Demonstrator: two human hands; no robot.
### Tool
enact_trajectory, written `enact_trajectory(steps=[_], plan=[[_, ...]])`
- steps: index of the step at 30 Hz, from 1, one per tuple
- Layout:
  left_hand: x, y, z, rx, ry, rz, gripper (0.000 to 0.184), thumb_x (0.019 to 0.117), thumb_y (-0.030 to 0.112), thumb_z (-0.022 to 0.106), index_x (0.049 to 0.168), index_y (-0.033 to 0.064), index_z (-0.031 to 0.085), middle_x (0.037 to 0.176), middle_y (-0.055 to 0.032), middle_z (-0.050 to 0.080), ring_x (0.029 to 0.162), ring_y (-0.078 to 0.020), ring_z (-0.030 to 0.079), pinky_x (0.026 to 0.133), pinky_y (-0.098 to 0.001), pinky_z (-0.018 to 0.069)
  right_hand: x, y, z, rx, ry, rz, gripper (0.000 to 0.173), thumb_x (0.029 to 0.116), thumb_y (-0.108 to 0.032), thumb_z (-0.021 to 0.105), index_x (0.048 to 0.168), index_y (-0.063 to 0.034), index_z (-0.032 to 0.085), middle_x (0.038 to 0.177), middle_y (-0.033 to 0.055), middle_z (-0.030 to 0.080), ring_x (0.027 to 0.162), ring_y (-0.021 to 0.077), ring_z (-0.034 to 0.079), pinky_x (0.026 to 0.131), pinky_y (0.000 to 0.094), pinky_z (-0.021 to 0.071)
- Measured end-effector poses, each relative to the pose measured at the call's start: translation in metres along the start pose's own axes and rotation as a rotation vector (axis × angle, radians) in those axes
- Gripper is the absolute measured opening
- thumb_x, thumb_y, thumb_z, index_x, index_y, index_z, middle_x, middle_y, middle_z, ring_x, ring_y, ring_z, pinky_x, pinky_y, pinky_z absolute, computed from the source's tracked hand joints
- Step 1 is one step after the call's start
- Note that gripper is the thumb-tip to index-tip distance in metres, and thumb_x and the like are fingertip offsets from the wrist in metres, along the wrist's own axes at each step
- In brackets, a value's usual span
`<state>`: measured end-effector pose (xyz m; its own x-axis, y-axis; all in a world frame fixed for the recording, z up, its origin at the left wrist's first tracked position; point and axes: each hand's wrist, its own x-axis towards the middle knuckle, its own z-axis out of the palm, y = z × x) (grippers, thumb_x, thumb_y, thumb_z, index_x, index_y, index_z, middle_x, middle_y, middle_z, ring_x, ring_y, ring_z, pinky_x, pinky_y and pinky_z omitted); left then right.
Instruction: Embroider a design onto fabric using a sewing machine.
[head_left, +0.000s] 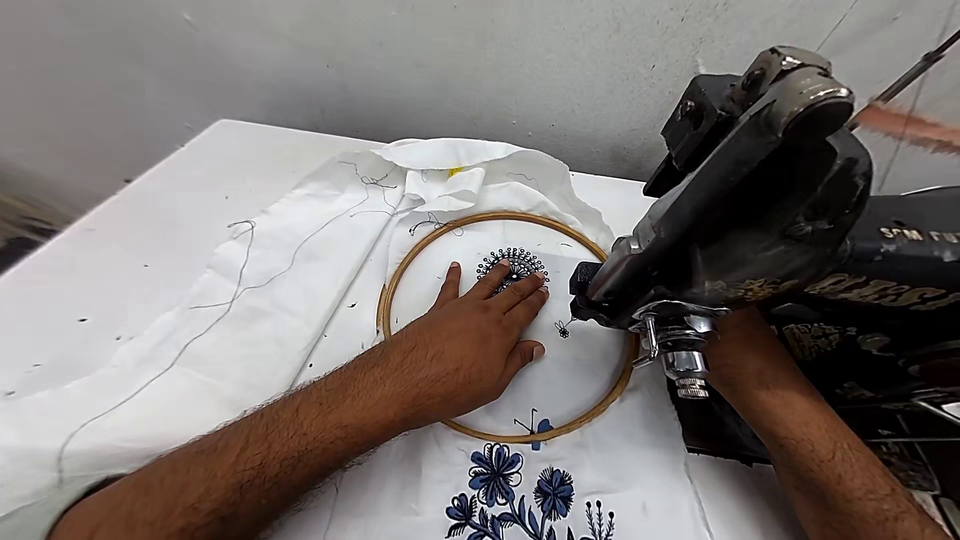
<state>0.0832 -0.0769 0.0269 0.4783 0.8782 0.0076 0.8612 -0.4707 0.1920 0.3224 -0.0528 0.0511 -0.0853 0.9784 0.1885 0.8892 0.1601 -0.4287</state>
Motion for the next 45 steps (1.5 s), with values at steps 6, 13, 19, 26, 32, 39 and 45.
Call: enact_trajectory(steps=[6,13,19,26,32,39,45], plan=[[-0.003,0.003,-0.003,0.005,-0.023,0.009,0.060,0.1090,0.047,0.033,0.158,0.0132,0.042,0.167,-0.0009,0.034,0.156,-0.0306,0.026,0.115,-0.0767,0.0196,0.000,-0.005,-0.005,-0.019,-0.008,-0.037,0.011,0.0895,0.000,0.072,0.097,0.0066,0.067,0.091,0.0237,0.066,0.089,0.0350,0.065,0.076,0.0538,0.0490],[-0.004,0.003,-0.006,0.012,-0.056,0.000,0.060,0.1088,0.046,0.035,0.159,0.0132,0.040,0.167,-0.0006,0.033,0.156,-0.0305,0.024,0.115,-0.0767,0.0195,-0.001,-0.003,-0.004,-0.071,-0.046,-0.040,0.014,0.0892,-0.004,0.075,0.094,0.0066,0.067,0.089,0.0239,0.066,0.087,0.0362,0.065,0.075,0.0540,0.0488],[-0.003,0.001,-0.005,0.016,-0.037,-0.008,0.061,0.1088,0.048,0.033,0.159,0.0140,0.040,0.167,0.0001,0.033,0.156,-0.0308,0.025,0.114,-0.0774,0.0193,0.000,0.002,0.002,0.001,0.011,-0.077,0.014,0.0883,-0.005,0.073,0.096,0.0047,0.067,0.090,0.0207,0.066,0.086,0.0304,0.065,0.075,0.0497,0.0493],[-0.001,-0.001,-0.002,0.007,-0.016,-0.002,0.061,0.1089,0.048,0.032,0.159,0.0137,0.041,0.167,-0.0003,0.033,0.156,-0.0302,0.025,0.115,-0.0774,0.0191,-0.002,-0.002,0.000,0.051,0.014,-0.010,0.010,0.0892,0.001,0.072,0.095,0.0061,0.066,0.087,0.0199,0.065,0.083,0.0273,0.063,0.073,0.0466,0.0482],[-0.004,0.001,-0.006,0.012,-0.041,-0.006,0.061,0.1089,0.047,0.034,0.159,0.0133,0.040,0.167,-0.0003,0.033,0.156,-0.0308,0.025,0.114,-0.0773,0.0202,-0.002,-0.001,0.000,0.031,0.004,-0.055,0.010,0.0874,0.000,0.074,0.093,0.0042,0.067,0.085,0.0182,0.065,0.082,0.0262,0.064,0.073,0.0459,0.0488],[-0.006,0.001,-0.008,0.022,-0.047,-0.008,0.060,0.1086,0.047,0.035,0.159,0.0136,0.041,0.166,-0.0011,0.035,0.155,-0.0318,0.027,0.113,-0.0776,0.0229,-0.003,0.010,0.008,0.058,0.072,-0.174,0.018,0.0847,-0.008,0.071,0.098,0.0036,0.067,0.089,0.0172,0.066,0.083,0.0234,0.065,0.074,0.0424,0.0503],[-0.003,-0.001,-0.005,0.011,-0.023,-0.008,0.060,0.1088,0.047,0.033,0.159,0.0140,0.041,0.167,-0.0009,0.034,0.156,-0.0316,0.026,0.113,-0.0778,0.0210,-0.003,0.002,0.003,0.018,0.064,-0.145,0.019,0.0857,-0.004,0.072,0.100,0.0061,0.067,0.094,0.0213,0.067,0.089,0.0274,0.066,0.077,0.0452,0.0503]])
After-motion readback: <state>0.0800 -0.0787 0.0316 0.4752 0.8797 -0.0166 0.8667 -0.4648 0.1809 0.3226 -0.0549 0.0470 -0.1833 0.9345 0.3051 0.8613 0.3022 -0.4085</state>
